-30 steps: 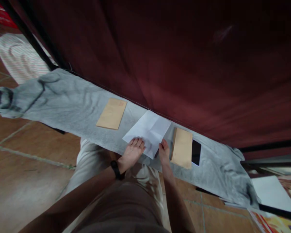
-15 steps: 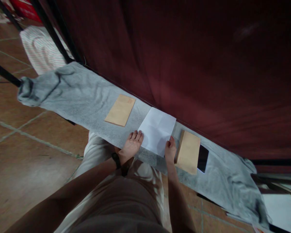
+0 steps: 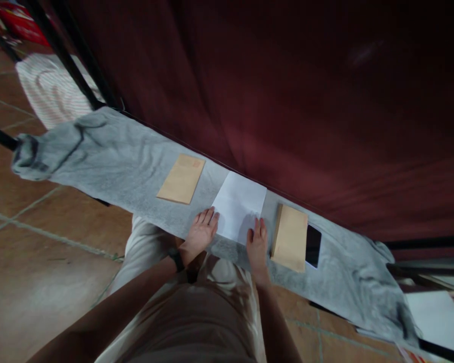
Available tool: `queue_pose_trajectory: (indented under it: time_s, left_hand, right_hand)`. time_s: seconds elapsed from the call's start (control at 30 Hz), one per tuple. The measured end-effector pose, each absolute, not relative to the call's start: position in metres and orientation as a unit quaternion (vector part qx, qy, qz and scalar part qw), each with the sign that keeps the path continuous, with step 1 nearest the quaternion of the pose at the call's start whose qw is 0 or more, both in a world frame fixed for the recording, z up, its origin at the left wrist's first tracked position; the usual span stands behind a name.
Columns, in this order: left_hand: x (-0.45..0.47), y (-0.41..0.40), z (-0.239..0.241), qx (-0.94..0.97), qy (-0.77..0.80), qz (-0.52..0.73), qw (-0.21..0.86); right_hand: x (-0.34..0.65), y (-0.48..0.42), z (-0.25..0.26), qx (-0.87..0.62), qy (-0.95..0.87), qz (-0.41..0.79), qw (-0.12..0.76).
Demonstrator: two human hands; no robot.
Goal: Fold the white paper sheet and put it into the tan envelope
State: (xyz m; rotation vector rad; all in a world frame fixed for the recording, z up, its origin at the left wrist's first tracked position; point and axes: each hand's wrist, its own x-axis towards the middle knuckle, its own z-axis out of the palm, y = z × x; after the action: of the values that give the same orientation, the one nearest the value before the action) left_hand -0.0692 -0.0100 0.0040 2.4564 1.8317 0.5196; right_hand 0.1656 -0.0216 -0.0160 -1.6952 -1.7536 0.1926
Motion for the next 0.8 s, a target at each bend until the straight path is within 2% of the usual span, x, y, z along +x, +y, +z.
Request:
queue_pose_trajectory:
  time_s: [0.13, 0.3, 0.63, 0.8]
  left_hand:
    - [-0.072, -0.004, 0.004, 0.765, 0.604, 0.217, 0.051]
    - [-0.076, 0.016, 0.004, 0.709, 0.627, 0.290, 0.143]
    - [-0.088, 0.040, -0.006, 0.616, 0.641, 0.349, 0.297]
    - [-0.101, 0.038, -0.008, 0.594, 0.629, 0.333, 0.375]
  right_hand:
    - [0.157, -0.034, -0.015, -0.629, -0.721, 0.068, 0.284]
    - [0.153, -0.036, -0.012, -0.636, -0.730, 0.030, 0.248]
    - [0.153, -0.036, -0.013, -0.649, -0.716, 0.020, 0.257]
    - [0.154, -0.039, -0.013, -0.631, -0.728, 0.025, 0.265]
